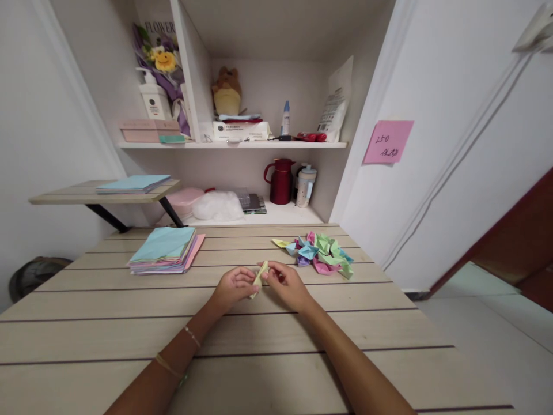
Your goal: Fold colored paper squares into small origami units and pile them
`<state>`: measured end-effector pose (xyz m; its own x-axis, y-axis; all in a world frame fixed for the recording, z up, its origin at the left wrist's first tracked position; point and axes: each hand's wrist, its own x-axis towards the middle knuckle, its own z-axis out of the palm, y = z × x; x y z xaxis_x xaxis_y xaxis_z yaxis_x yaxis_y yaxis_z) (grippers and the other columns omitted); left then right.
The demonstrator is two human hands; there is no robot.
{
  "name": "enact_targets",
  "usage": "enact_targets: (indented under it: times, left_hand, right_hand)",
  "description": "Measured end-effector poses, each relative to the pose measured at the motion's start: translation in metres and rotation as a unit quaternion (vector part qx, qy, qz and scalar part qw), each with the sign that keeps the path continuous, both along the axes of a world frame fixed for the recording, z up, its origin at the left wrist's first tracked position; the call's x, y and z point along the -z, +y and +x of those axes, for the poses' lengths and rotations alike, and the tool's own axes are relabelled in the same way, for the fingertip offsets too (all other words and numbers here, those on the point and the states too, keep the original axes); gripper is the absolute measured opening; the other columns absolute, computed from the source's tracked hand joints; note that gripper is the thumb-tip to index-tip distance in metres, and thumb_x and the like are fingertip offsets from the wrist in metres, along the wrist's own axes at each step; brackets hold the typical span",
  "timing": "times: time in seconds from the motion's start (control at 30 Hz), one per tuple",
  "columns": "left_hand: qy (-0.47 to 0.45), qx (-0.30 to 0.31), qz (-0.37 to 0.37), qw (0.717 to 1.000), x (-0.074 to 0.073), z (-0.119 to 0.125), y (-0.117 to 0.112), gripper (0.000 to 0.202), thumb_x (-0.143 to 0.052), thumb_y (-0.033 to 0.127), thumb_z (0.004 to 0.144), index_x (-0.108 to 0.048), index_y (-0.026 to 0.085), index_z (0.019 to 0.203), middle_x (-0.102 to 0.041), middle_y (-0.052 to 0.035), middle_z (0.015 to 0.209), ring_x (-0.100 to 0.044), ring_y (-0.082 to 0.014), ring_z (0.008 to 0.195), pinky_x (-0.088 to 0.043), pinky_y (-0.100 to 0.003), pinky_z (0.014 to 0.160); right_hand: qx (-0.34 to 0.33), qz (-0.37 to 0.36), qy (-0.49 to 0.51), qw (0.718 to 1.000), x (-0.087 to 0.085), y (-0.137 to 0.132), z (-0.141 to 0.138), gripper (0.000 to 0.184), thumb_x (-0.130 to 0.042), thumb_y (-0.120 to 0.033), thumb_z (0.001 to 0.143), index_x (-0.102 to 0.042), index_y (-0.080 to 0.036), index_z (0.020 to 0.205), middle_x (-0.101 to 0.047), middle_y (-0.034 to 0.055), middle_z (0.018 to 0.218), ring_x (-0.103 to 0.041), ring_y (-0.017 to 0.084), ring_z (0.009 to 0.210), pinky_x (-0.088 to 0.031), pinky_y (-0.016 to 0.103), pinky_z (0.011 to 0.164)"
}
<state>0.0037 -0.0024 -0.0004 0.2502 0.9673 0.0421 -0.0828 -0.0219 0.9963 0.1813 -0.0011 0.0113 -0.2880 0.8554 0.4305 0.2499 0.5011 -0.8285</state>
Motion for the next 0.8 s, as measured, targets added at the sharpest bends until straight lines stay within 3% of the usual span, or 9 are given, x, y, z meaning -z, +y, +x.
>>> enact_targets:
  times: [0.27,0.8]
  left_hand:
    - [0.025,0.023,-0.006,0.999,-0.0034,0.0027,-0.0042,0.032,-0.074,0.026,0.055,-0.057,0.012,0.077,-0.062,-0.0024,0.065,-0.061,-0.0130,0.055,-0.047,-0.023,0.054]
    - [-0.023,0.007,-0.017,1.000,-0.0017,0.0042,-0.0030,0.034,-0.075,0.027,0.054,-0.054,0.013,0.077,-0.061,-0.0009,0.066,-0.061,-0.0121,0.052,-0.048,-0.023,0.051]
  right_hand:
    - [0.013,-0.012,0.007,1.000,0.0028,-0.0004,-0.0032,0.028,-0.060,-0.032,0.073,-0.061,-0.017,0.096,-0.061,0.0017,0.075,-0.053,0.012,0.064,-0.041,0.021,0.054]
    - [0.020,0.031,-0.047,0.998,0.0022,0.0010,-0.0010,0.029,-0.056,-0.023,0.075,-0.060,-0.020,0.104,-0.061,0.0042,0.083,-0.055,0.015,0.072,-0.043,0.021,0.055]
